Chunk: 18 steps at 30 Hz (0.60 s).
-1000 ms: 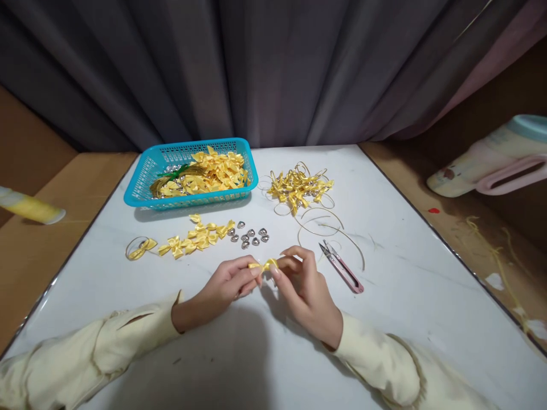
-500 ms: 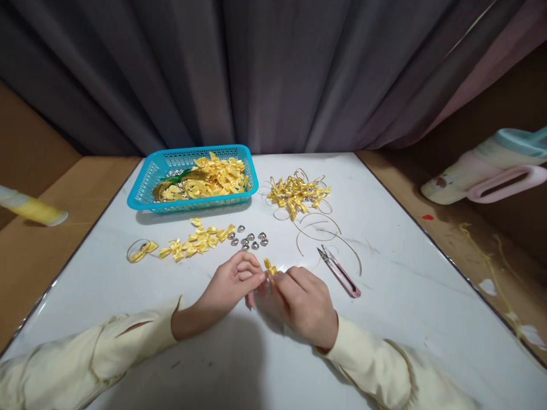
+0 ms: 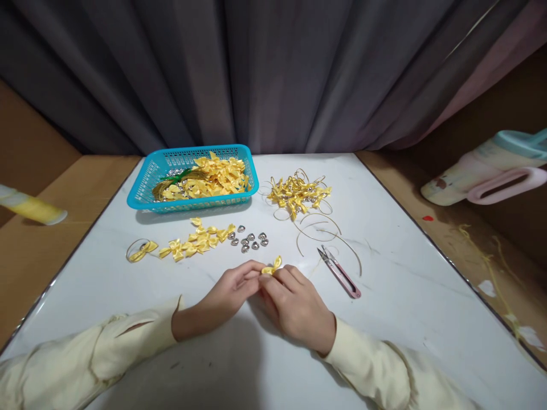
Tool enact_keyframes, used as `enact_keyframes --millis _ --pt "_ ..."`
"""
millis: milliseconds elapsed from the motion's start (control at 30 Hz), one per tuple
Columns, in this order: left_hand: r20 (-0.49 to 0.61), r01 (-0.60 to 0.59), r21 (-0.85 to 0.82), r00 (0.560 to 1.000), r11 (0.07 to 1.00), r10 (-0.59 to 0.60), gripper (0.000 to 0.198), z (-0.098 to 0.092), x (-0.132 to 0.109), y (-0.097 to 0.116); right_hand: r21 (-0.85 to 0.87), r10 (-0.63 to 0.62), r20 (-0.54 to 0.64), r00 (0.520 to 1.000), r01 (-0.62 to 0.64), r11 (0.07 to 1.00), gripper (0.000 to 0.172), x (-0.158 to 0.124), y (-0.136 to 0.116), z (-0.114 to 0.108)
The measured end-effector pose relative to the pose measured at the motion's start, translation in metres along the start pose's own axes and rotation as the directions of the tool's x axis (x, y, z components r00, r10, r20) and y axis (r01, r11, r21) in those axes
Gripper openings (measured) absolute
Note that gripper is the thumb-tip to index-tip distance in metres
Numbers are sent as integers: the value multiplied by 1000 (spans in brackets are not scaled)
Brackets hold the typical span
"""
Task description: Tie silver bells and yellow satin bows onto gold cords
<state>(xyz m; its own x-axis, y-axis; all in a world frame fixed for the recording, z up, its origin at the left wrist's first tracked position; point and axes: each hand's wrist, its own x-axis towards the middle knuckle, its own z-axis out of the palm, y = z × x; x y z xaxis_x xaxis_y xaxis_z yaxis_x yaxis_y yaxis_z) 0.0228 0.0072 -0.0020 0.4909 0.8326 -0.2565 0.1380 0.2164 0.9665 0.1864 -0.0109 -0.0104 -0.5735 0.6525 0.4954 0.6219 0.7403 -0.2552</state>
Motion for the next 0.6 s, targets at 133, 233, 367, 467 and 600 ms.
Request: enact_keyframes --millis 133,233,367,467,600 --pt "-43 -9 56 999 998 11 20 3 3 -1 124 47 -21 999 -44 991 18 3 -3 -6" --pt "-45 -31 49 998 998 33 22 4 2 1 234 142 -82 987 -119 965 16 2 -3 -10" --pt "-40 -26 3 999 1000 26 23 1 1 3 295 327 -235 915 -253 921 17 -3 0 -11" --pt "11 -12 -116 1000 993 13 24 -2 2 1 391 502 -184 845 -406 826 15 -2 2 -9" --pt "65 14 -264 998 964 3 23 -5 3 -5 664 618 67 783 -498 558 20 3 2 -7"
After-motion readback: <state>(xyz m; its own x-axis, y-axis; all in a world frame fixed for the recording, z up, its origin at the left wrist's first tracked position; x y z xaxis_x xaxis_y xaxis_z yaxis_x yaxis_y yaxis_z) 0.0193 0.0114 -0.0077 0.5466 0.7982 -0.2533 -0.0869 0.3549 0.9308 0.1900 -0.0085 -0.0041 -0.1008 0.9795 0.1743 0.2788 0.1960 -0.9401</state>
